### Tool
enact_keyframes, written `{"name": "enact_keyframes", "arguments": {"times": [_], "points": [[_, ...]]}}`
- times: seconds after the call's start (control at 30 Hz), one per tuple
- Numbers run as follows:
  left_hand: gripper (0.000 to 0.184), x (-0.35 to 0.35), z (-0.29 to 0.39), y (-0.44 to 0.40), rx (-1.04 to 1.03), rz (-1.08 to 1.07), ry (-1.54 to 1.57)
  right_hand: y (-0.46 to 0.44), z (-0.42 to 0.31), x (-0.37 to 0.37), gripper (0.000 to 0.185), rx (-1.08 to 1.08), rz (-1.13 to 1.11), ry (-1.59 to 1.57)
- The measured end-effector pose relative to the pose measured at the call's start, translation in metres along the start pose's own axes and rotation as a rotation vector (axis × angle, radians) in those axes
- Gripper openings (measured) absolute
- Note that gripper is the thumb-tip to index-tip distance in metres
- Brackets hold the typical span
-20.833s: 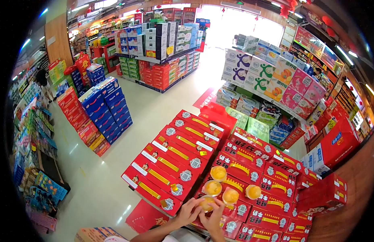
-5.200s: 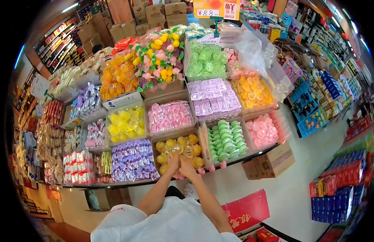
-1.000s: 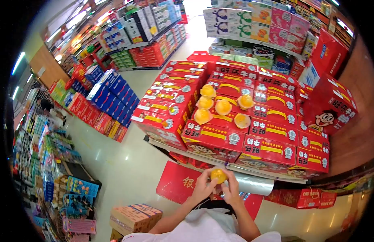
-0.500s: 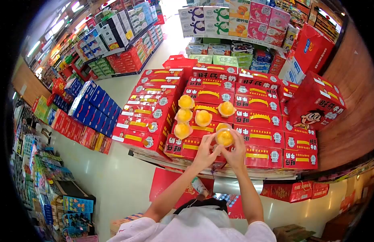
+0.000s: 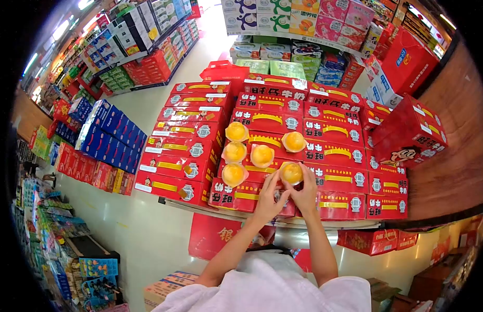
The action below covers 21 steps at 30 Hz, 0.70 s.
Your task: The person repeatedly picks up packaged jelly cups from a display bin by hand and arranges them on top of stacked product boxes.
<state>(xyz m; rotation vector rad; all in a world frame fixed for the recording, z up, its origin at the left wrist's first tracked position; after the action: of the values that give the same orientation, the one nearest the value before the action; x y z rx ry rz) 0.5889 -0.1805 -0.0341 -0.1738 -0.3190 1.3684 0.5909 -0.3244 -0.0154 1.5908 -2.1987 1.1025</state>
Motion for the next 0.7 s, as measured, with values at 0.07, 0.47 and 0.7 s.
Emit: {"name": "enact_keyframes", "arguments": {"times": [0.07, 0.47, 0.7], "points": [[0.067, 0.003, 0.007, 0.001, -0.035, 0.011, -0.083, 0.000, 0.001, -0.001, 0.072, -0.058, -0.037, -0.002], [0.063, 0.005, -0.003, 0.003, 0.021, 0.040, 0.186, 0.001, 0.011, -0.007, 0.085, -0.149, -0.066, -0.092], [0.064, 0.080, 0.110, 0.064, -0.235, -0.412, -0.058, -0.003, 0.001, -0.002, 0.079, -0.080, -0.032, -0.072]]}}
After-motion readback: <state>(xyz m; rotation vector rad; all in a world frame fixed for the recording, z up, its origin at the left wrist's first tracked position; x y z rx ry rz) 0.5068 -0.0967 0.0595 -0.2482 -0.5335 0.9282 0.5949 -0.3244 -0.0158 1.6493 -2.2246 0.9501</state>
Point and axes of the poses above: each hand's wrist, its own y-axis away from the middle knuckle, its own x-axis out of the back of the hand, z = x × y, the point moved 8 cm from there along -y, towards the middle knuckle, and after that the axes turned 2 degrees about -z, right-handed, at the moved point
